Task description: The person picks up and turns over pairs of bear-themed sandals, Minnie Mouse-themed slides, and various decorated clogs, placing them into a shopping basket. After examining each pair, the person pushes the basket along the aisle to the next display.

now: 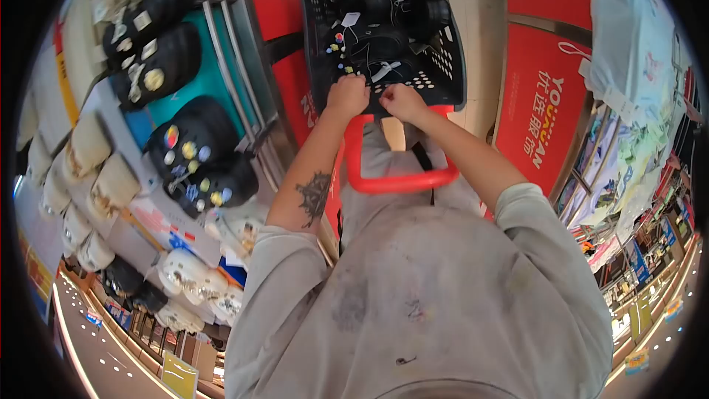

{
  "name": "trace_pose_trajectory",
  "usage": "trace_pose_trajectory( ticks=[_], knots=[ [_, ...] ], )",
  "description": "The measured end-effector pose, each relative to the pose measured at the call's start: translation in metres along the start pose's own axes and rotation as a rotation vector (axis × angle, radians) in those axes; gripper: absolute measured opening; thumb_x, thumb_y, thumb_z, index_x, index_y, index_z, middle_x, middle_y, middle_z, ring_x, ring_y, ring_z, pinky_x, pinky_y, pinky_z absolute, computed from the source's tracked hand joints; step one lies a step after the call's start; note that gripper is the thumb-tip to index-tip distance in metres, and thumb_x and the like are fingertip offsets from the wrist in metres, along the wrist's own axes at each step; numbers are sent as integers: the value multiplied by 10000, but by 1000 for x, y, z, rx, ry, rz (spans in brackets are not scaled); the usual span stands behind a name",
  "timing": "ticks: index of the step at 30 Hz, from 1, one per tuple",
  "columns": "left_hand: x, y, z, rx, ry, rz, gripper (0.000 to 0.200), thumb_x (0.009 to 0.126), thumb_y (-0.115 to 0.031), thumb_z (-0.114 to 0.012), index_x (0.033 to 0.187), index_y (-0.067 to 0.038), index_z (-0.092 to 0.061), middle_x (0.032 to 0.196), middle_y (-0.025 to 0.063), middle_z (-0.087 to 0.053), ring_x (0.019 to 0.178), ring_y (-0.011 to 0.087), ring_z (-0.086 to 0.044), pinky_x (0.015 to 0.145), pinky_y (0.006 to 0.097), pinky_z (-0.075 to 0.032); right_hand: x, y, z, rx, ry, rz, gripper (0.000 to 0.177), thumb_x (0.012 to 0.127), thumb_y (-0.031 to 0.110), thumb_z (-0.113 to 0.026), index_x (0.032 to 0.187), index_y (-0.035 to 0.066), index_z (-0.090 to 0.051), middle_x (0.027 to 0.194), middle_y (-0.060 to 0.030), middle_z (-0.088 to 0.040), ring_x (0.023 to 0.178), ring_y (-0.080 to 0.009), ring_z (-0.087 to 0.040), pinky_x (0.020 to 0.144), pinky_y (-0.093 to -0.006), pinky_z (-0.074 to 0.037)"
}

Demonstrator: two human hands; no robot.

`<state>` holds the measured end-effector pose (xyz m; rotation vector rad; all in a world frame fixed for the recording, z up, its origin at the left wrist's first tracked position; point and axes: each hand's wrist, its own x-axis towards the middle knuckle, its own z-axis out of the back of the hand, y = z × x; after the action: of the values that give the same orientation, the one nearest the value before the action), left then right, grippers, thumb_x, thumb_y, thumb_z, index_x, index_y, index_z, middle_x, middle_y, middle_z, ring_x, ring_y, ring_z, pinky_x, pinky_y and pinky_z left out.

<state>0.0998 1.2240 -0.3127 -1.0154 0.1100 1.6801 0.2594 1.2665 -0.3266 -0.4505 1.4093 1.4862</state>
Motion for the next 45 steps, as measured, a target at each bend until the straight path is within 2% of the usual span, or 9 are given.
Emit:
trace_pose_trajectory(
  ticks=[9, 11, 15, 17, 25, 28, 35, 40, 45],
  knots=[
    [75, 44, -37, 322, -138, -312, 174, 749, -125, -568, 888, -60, -649, 1124, 73, -573, 1036, 278, -528, 836, 411, -431, 91, -18, -67, 16, -179, -88, 428, 736, 313, -660, 1030, 3, -621, 903, -239, -647, 885, -372, -630, 786, -414, -497],
    [76, 44, -44, 644, -187, -237, 200, 752, -139, -573, 921, -81, -663, 1135, 55, -569, 1089, 263, -490, 895, 435, -366, 96, -15, -78, 2, -237, -74, 409, 731, 311, -664, 955, -26, -612, 806, -227, -657, 770, -344, -658, 721, -391, -517],
    [83, 43, -49, 781, -77, -171, 234, 772, -155, -570, 950, -63, -690, 1125, 64, -585, 1118, 303, -477, 907, 477, -340, 127, -32, -95, 204, -187, -253, 382, 778, 299, -632, 874, -68, -591, 593, -152, -638, 500, -238, -641, 552, -327, -517],
    [87, 39, -46, 765, -41, -145, 229, 777, -161, -572, 936, -61, -703, 1096, 78, -603, 1126, 320, -473, 913, 475, -340, 129, -32, -97, 281, -190, -414, 461, 739, 398, -640, 919, -27, -653, 900, -274, -633, 895, -408, -618, 799, -448, -480],
    [65, 11, -11, 831, 4, -320, 223, 802, -180, -553, 937, -109, -715, 1074, 61, -621, 1116, 331, -467, 887, 417, -364, 68, -2, -67, 342, -245, -387, 421, 787, 395, -606, 906, -8, -644, 893, -245, -643, 894, -405, -618, 779, -429, -479],
    [41, -13, 13, 747, -139, -334, 164, 735, -159, -598, 846, -94, -699, 921, 47, -606, 934, 258, -511, 755, 352, -410, 36, 16, -41, 234, -214, -261, 382, 785, 364, -607, 929, 11, -636, 882, -218, -649, 876, -381, -628, 770, -428, -479],
    [-36, -84, 98, 558, -424, -178, 113, 722, -119, -614, 802, -81, -684, 867, 49, -606, 870, 262, -531, 705, 344, -412, -81, 86, 76, 67, -161, 72, 322, 812, 288, -593, 842, -32, -594, 790, -233, -636, 815, -371, -629, 708, -432, -477],
    [-108, -107, 132, 154, -757, -27, 207, 699, -215, -705, 769, -45, -611, 823, 79, -572, 764, 302, -520, 668, 393, -444, -130, 111, 111, -402, -451, 498, 298, 791, 305, -644, 724, 25, -571, 737, -145, -567, 708, -349, -567, 668, -438, -440],
    [-176, -116, 149, 52, -941, 112, 226, 707, -243, -707, 765, -58, -591, 807, 69, -552, 744, 294, -509, 643, 389, -434, -168, 167, 124, -559, -484, 812, 244, 749, 261, -685, 754, 39, -583, 730, -116, -566, 667, -324, -529, 642, -405, -428]
  ],
)
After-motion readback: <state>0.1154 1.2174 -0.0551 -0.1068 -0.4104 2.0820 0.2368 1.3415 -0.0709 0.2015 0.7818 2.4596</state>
